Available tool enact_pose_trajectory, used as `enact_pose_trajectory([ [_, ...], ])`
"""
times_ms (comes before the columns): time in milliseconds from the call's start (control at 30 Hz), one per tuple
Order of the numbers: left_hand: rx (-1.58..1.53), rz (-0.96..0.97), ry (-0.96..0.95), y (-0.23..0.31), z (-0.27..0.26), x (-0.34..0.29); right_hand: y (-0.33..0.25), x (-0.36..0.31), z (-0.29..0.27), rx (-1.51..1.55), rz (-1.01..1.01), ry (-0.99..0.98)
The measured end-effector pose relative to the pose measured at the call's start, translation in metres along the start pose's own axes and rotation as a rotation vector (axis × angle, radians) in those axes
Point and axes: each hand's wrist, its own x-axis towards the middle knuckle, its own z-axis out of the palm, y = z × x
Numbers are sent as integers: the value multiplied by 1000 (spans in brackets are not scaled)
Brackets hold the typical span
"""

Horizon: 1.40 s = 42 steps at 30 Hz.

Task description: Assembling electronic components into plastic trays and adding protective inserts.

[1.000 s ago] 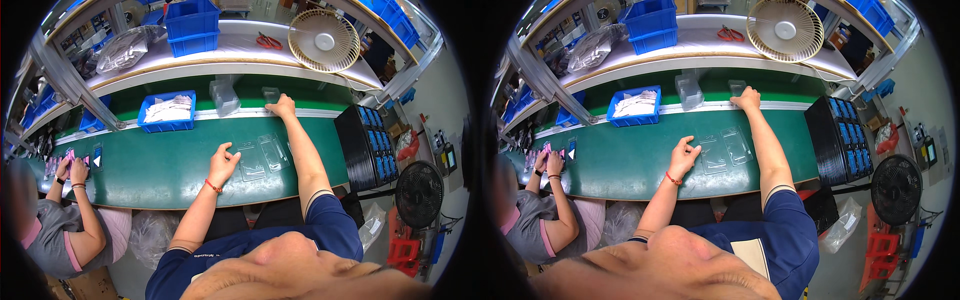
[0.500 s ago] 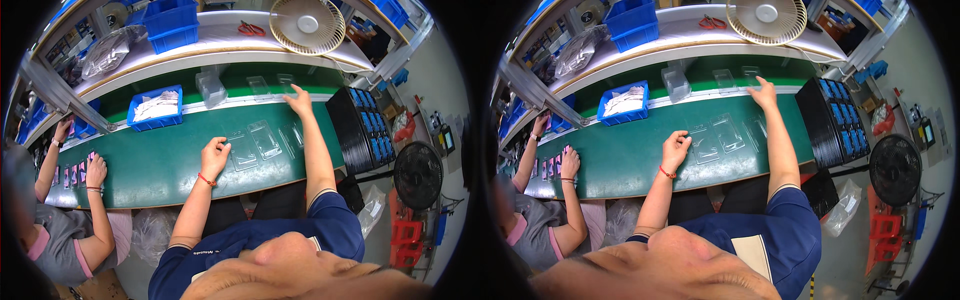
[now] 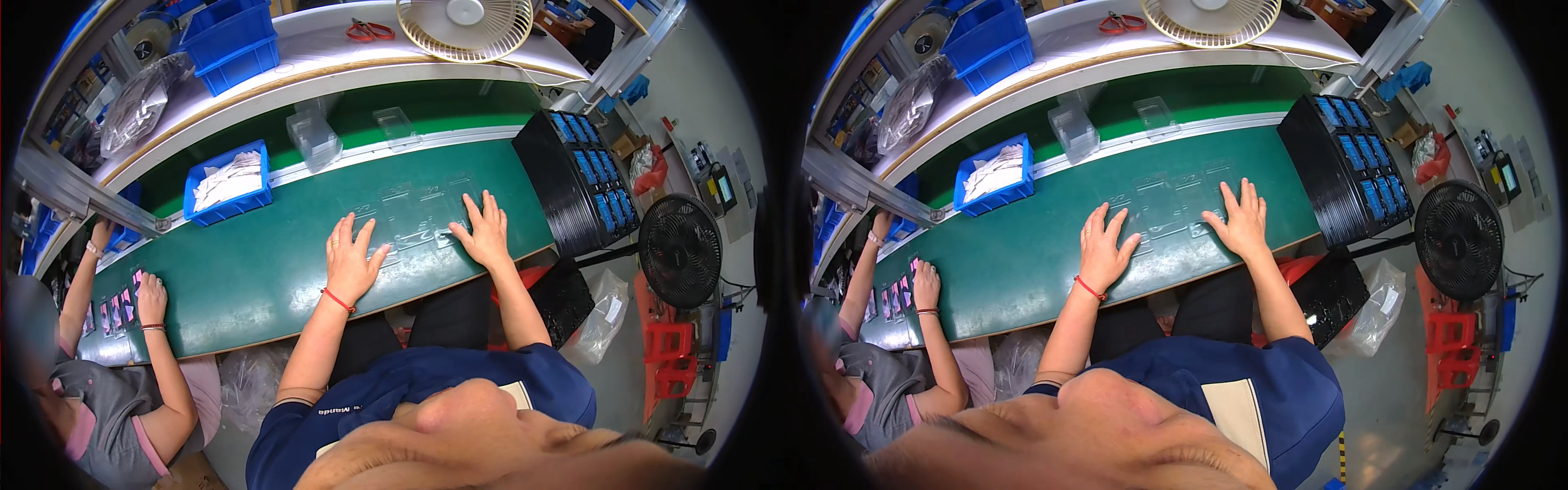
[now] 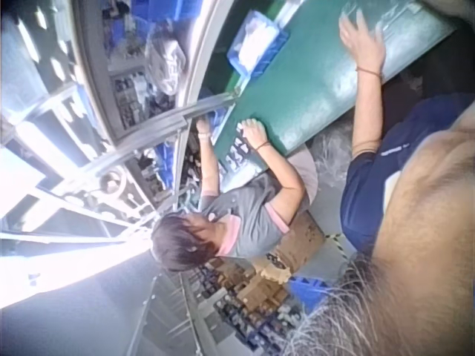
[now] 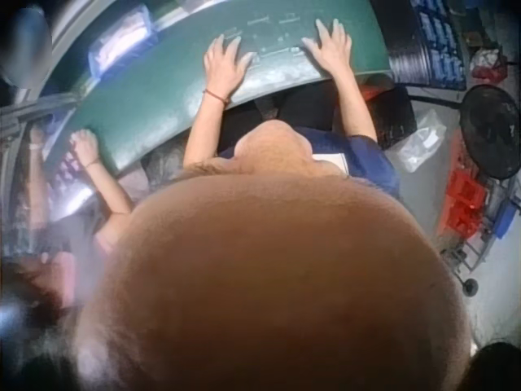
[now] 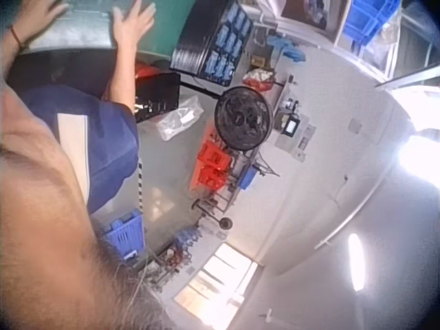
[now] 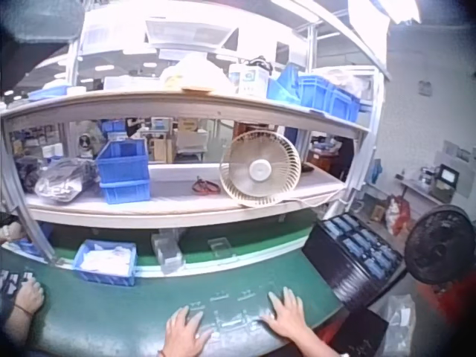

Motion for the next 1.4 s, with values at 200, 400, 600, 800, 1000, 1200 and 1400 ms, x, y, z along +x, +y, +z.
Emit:
enact_pose_trajectory([
  [200,-58,-74,38,-10,-3,-1,-37,96,13,53,19,181],
  [400,-125,-134,107,-16,-2,-2,-80,209,51,104,225,-109],
  [600,-140,-131,153,-16,-3,0,-69,233,47,210,311,-306],
  [800,-189,-111,166,-20,-3,1,-41,233,49,627,357,-263],
  [1000,-196,-118,233,-20,-4,2,-34,218,41,796,319,-227],
  [1200,-183,-91,236,-22,-2,1,-39,198,54,159,106,34],
  [1400,-139,-37,184,-19,-3,-2,-3,158,28,52,11,269],
])
